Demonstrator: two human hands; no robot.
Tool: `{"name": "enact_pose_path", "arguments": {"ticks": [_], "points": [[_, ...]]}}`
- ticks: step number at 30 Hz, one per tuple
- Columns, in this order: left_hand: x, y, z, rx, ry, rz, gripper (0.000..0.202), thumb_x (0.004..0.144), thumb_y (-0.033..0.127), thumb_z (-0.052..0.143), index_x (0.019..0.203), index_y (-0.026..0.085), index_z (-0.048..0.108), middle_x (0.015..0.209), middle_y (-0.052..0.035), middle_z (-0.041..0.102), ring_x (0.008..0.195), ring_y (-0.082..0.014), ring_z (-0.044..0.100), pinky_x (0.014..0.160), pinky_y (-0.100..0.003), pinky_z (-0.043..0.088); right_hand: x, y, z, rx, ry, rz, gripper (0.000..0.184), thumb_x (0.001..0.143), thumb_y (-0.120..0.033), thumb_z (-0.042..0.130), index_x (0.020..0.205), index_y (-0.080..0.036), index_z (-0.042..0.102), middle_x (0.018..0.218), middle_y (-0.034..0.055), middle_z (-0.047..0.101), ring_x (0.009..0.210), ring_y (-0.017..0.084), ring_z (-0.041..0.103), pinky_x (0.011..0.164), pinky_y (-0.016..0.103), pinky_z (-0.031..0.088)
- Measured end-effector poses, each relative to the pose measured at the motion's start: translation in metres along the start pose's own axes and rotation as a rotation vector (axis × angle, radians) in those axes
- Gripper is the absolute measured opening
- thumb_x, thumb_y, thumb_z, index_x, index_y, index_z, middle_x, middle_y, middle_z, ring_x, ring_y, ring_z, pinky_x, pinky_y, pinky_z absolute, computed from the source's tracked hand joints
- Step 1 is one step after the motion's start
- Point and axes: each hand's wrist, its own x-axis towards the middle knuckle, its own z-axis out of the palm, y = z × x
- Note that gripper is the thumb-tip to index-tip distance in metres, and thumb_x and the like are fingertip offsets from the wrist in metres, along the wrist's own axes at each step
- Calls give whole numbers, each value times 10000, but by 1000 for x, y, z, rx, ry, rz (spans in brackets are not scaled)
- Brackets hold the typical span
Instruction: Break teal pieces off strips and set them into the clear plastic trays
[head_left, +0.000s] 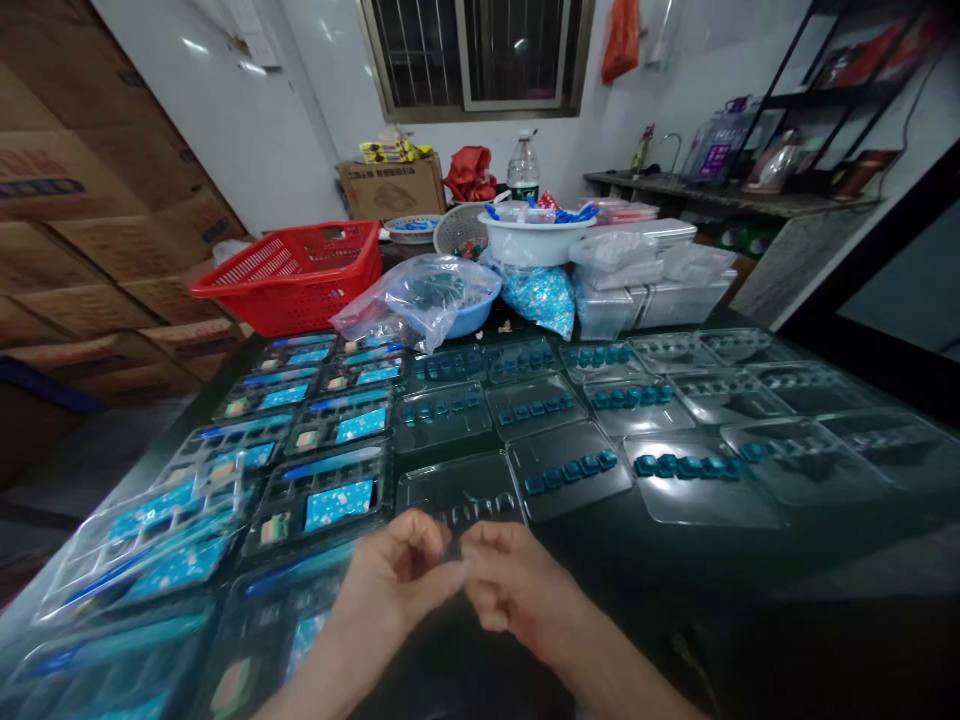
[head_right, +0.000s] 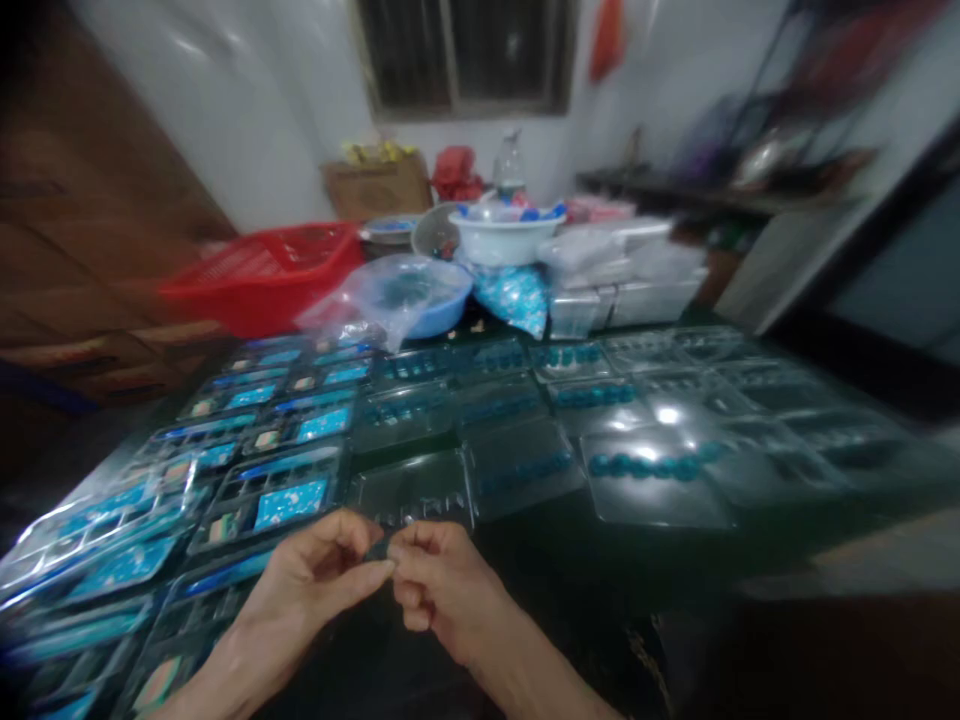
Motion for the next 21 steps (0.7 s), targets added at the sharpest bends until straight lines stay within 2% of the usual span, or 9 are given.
{"name": "enact_pose_path", "arguments": {"ticks": [3,5,7,9,11,13,15,17,21], "points": [[-5,-6,1,-143,5,-24,210,671,220,673,800,190,511,704,31,527,627,-84,493,562,-186,380,0,3,2,7,-5,29,147,711,-229,594,686,-164,465,486,-74,353,402,31,272,350,157,171],[-6,-8,0,-242,0,-64,247,690,222,661,889,204,516,722,31,534,578,-57,466,501,-158,347,0,2,5,-97,33,-21,110,738,-247,559,714,-165,488,497,-72,363,398,34,281,352,161,198],[-3,-6,-2,-301,23,-113,212,692,235,660,858,185,538,623,53,487,464,-22,367,410,-139,261,-1,-2,10,-304,133,-177,83,757,-237,534,807,-172,525,552,-58,424,429,41,343,392,169,277],[3,0,-6,-362,49,-146,177,683,248,667,788,162,554,536,73,418,406,-8,278,370,-139,197,-1,-9,16,-566,195,-375,155,751,-196,533,906,-189,544,674,-31,499,531,58,441,490,189,363],[11,9,-9,-418,69,-141,178,666,252,679,752,150,562,522,70,419,397,-7,282,362,-139,193,2,-19,23,-803,187,-540,174,733,-164,545,902,-199,564,772,-14,528,630,77,483,558,201,385],[19,20,-13,-429,89,-117,182,649,243,693,736,140,571,541,54,459,406,-11,328,361,-137,210,8,-28,28,-967,167,-646,84,734,-170,550,809,-187,584,750,-14,529,633,82,480,549,201,375],[23,27,-16,-409,93,-97,175,651,241,692,733,133,583,534,44,475,415,-16,362,360,-133,220,15,-36,32,-1029,184,-720,51,739,-177,553,780,-180,583,716,-18,523,617,80,475,543,200,374],[25,30,-19,-399,74,-82,168,665,254,681,723,123,592,537,34,488,417,-17,371,357,-130,224,21,-41,34,-1035,169,-750,104,744,-170,548,840,-184,587,727,-18,524,629,80,487,563,200,390],[22,22,-25,-404,62,-81,185,684,283,663,703,109,603,549,24,497,393,-9,351,337,-135,200,31,-40,36,-1073,68,-744,133,739,-170,562,859,-200,609,704,-26,512,609,74,481,548,191,392]]}}
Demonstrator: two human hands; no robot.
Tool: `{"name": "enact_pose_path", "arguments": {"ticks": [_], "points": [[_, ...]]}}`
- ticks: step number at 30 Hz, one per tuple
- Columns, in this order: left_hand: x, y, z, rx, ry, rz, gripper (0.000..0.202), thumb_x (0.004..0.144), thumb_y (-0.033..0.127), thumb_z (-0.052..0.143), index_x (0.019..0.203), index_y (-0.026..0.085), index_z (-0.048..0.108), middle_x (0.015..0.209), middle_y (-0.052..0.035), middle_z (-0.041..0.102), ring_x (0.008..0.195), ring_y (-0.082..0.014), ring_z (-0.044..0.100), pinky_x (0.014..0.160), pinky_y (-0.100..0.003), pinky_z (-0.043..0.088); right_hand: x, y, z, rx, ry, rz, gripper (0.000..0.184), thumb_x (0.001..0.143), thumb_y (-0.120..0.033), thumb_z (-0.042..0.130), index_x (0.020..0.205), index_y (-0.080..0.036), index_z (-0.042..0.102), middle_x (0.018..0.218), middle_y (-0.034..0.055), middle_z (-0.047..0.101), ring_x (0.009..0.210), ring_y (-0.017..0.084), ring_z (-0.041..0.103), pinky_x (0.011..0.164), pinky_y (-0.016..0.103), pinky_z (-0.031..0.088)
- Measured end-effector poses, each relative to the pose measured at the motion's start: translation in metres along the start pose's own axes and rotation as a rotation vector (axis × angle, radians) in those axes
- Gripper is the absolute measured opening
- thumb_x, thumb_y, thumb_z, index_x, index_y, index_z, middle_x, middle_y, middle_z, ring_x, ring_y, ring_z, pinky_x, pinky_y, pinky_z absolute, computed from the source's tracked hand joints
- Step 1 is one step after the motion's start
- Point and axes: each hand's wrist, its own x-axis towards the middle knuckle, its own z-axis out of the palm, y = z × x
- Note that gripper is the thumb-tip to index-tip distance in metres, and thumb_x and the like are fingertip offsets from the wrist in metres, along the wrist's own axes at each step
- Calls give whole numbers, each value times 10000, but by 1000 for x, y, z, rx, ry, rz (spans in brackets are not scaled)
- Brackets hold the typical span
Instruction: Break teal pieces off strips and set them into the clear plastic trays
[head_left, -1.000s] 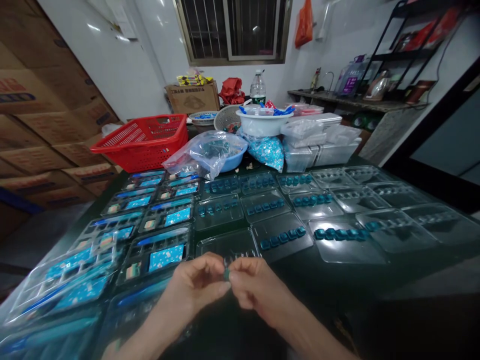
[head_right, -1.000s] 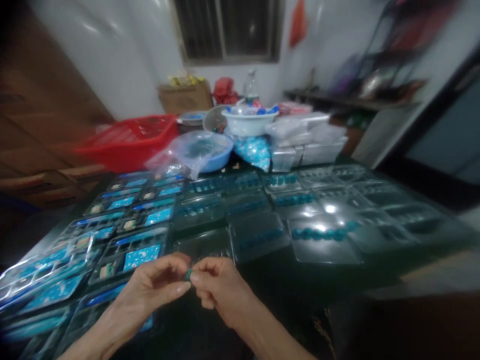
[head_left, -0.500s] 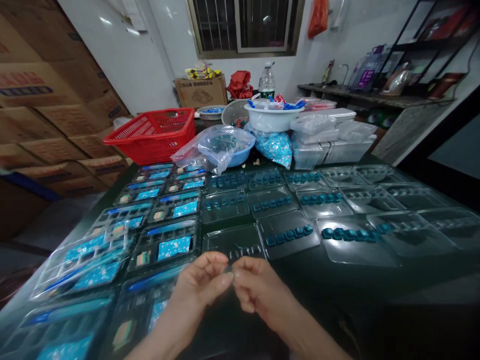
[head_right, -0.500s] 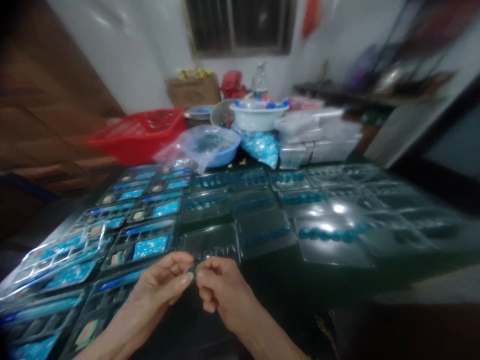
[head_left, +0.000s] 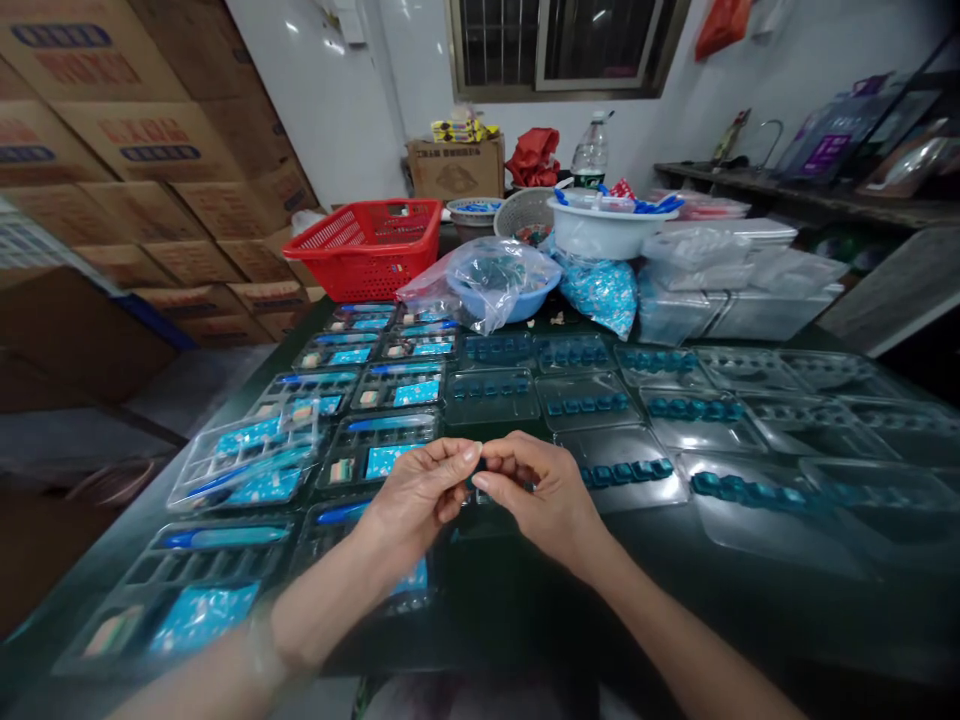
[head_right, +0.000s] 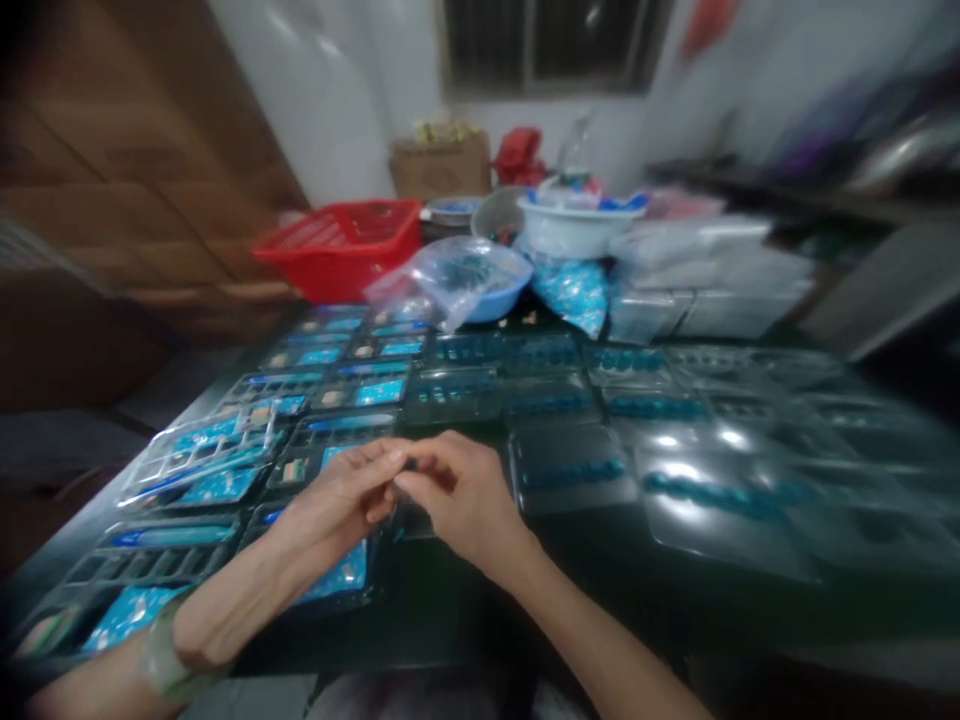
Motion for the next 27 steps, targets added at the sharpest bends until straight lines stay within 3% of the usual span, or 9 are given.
{"name": "enact_pose_path", "arguments": {"ticks": [5,13,22,26,27], "points": [[0,-11,-16,-71,4,-41,154,712,258,638,767,116,619,520,23,495,431,-31,410,362,-131,251,0,10,9,-99,-43,-27,122,723,-169,577,837,-198,611,696,-19,508,615,84,469,552,202,386],[1,-22,-42,-149,-44,-168,132,701,173,640,818,112,639,491,16,528,399,-31,420,350,-125,266,2,18,16,-85,-230,6,185,711,-104,561,856,-202,622,727,-21,523,617,74,464,542,189,372],[3,-17,-33,-184,58,-158,294,640,118,688,928,149,641,681,-37,636,576,-83,554,518,-150,449,2,21,18,-13,0,42,116,697,-201,617,810,-184,637,691,-22,549,606,77,492,552,191,391],[20,-23,-17,-88,19,-266,392,544,159,749,920,215,656,803,-36,668,744,-183,610,647,-256,519,-6,27,0,-4,68,97,166,715,-277,605,852,-197,655,736,-8,584,642,89,533,566,188,418],[26,-25,-9,-48,9,-277,402,517,199,763,905,225,663,820,-40,674,742,-208,615,615,-276,528,-10,29,-8,-17,90,114,186,708,-292,613,861,-195,655,741,-5,584,647,93,539,562,187,421]]}}
